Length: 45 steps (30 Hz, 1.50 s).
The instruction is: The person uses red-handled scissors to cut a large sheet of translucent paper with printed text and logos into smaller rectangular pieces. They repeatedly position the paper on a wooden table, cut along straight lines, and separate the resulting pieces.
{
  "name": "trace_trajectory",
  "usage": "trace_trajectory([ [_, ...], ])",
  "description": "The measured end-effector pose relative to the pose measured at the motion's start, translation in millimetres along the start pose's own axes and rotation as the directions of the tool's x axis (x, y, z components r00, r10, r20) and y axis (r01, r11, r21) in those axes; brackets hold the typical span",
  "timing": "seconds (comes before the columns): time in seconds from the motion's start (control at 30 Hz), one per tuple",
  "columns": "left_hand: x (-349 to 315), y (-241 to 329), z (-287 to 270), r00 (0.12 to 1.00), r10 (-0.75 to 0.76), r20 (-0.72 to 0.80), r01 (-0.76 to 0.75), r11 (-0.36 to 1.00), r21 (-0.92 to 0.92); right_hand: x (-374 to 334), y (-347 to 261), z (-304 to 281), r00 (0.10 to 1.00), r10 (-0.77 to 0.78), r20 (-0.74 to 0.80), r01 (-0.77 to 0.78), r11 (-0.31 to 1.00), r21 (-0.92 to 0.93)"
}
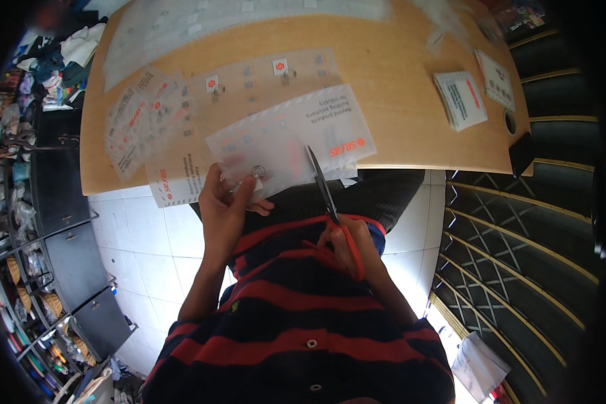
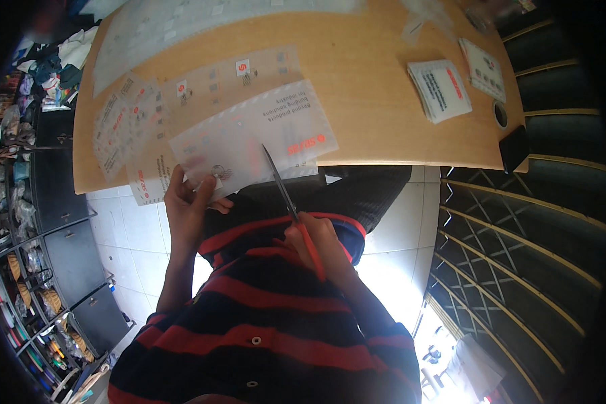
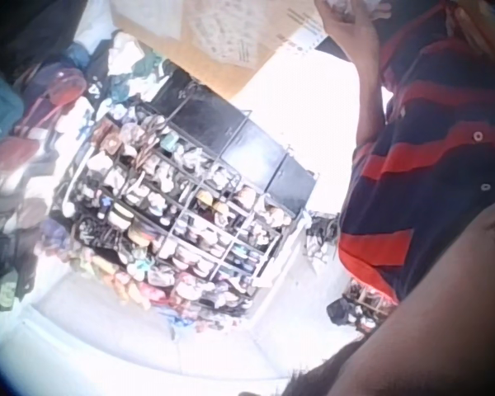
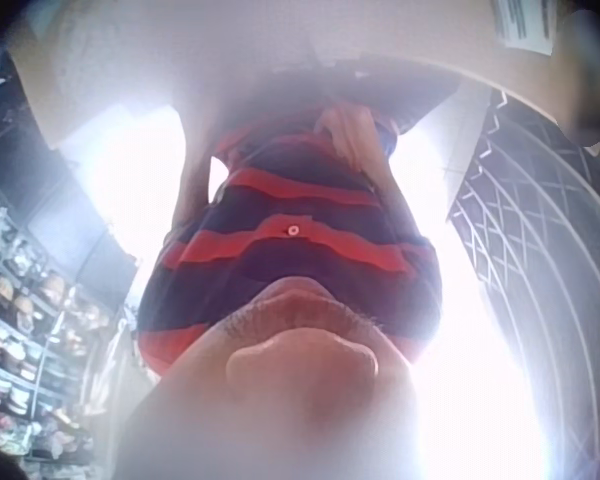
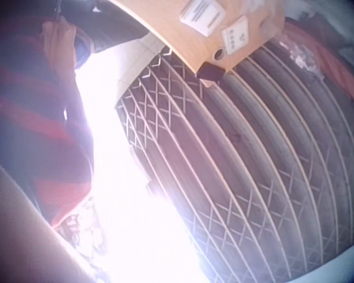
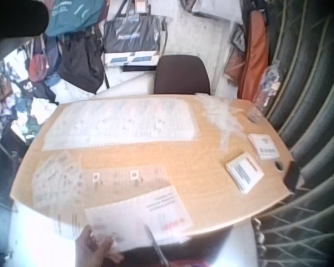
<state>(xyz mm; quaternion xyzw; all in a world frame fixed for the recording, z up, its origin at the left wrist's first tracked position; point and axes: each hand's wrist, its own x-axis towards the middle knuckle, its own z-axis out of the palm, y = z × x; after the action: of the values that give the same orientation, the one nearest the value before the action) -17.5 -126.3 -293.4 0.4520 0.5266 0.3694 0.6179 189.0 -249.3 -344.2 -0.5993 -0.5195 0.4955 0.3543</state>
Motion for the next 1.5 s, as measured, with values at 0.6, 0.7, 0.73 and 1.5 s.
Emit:
trace_trajectory([
  [0.6, -2.9, -1.8, -1.2, 0.998, -0.017, -0.067, 0.016, 1.0, -0.008, 2.5, -8.7, -6.6, 0.996, 0.089, 0.006, -0.089, 0.996, -0.02],
  [0.7, -2.0, -2.7, -1.0, 0.998, -0.014, -0.068, 0.013, 1.0, -0.015, 3.3, -9.3, -7.9, 0.996, 0.092, 0.014, -0.092, 0.996, -0.014],
  [0.73, -1.4, -3.4, -0.6, 0.998, -0.017, -0.069, 0.016, 1.0, -0.019, 3.5, -9.3, -8.4, 0.996, 0.09, 0.018, -0.09, 0.996, -0.014],
  [1.5, 1.7, -6.7, -3.5, 0.998, -0.03, -0.058, 0.03, 1.0, 0.002, 5.9, -7.4, 2.9, 0.981, 0.192, -0.038, -0.195, 0.975, -0.11],
])
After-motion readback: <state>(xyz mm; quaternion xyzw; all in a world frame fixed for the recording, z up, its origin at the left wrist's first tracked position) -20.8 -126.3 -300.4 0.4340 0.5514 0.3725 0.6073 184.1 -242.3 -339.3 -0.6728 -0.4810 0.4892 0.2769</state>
